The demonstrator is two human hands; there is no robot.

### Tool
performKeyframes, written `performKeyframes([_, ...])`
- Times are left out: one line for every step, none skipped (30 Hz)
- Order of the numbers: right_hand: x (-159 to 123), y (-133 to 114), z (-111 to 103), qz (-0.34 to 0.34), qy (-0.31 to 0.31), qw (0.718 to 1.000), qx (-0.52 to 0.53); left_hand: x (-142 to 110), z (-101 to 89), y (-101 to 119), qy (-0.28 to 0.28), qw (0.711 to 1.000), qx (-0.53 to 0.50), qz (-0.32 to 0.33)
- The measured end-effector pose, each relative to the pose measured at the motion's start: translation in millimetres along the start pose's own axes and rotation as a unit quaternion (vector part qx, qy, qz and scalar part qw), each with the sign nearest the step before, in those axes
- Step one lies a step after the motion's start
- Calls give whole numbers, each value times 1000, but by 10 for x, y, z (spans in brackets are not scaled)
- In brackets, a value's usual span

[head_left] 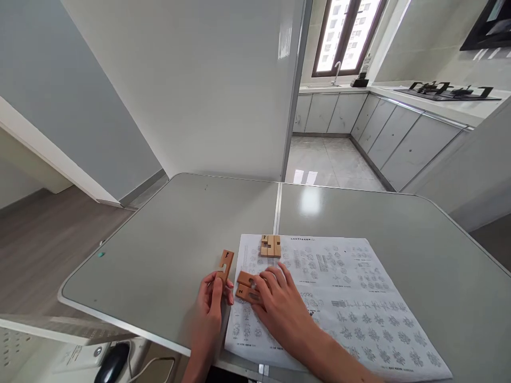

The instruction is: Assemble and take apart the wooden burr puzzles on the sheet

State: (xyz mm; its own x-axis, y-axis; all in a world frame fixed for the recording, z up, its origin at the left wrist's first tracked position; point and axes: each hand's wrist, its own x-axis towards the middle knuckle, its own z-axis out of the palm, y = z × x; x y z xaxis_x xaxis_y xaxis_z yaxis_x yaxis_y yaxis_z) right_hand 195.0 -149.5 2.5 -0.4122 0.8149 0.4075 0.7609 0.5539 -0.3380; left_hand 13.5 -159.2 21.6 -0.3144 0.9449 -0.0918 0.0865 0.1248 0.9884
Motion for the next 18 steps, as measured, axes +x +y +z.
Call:
performKeyframes([-67, 16, -36, 6, 3, 1000, -3, -1, -1, 5, -5, 1000, 3, 0])
performKeyframes([-139, 39, -72, 14, 8, 1000, -5, -2, 0, 8, -10, 1000, 7, 1])
performKeyframes([-214, 70, -106, 25, 17, 1000, -6, -2, 1, 10, -15, 1000, 12, 2])
performKeyframes([-292, 107, -138, 36, 28, 999, -10, -2, 3, 11, -21, 1000, 17, 3])
performKeyframes([-369, 150, -168, 46, 36, 998, -15, -1, 6, 12, -29, 999, 22, 5])
performKeyframes([-442, 198, -197, 55, 41, 997, -19, 0, 11, 15, -36, 999, 28, 7])
performKeyframes([-510, 250, -224, 67, 43, 997, -20, 0, 17, 22, -45, 998, 36, 9])
performKeyframes([-568, 306, -250, 78, 46, 996, -20, 0, 25, 35, -54, 997, 45, 10])
performKeyframes([-616, 365, -274, 90, 46, 995, -18, -2, 37, 52, -64, 996, 54, 12])
performKeyframes([-652, 424, -297, 101, 48, 994, -17, -6, 53, 75, -74, 995, 61, 13])
performKeyframes([-676, 483, -318, 111, 47, 993, -16, -11, 73, 102, -84, 994, 65, 14])
performKeyframes([-691, 539, -338, 120, 46, 992, -17, -18, 97, 130, -95, 993, 66, 16])
performKeyframes([-697, 592, -355, 130, 49, 990, -19, -27, 125, 156, -107, 992, 66, 20])
performKeyframes([-698, 640, -369, 139, 55, 989, -22, -38, 156, 180, -118, 990, 67, 25])
performKeyframes([-695, 681, -381, 146, 61, 987, -24, -49, 190, 197, -130, 989, 69, 30])
performKeyframes([-693, 714, -391, 153, 70, 985, -25, -60, 226, 209, -142, 987, 74, 33])
performKeyframes([-692, 738, -397, 159, 79, 984, -24, -71, 262, 214, -154, 984, 78, 36])
performKeyframes([-695, 754, -401, 163, 87, 983, -22, -82, 298, 214, -166, 982, 81, 35])
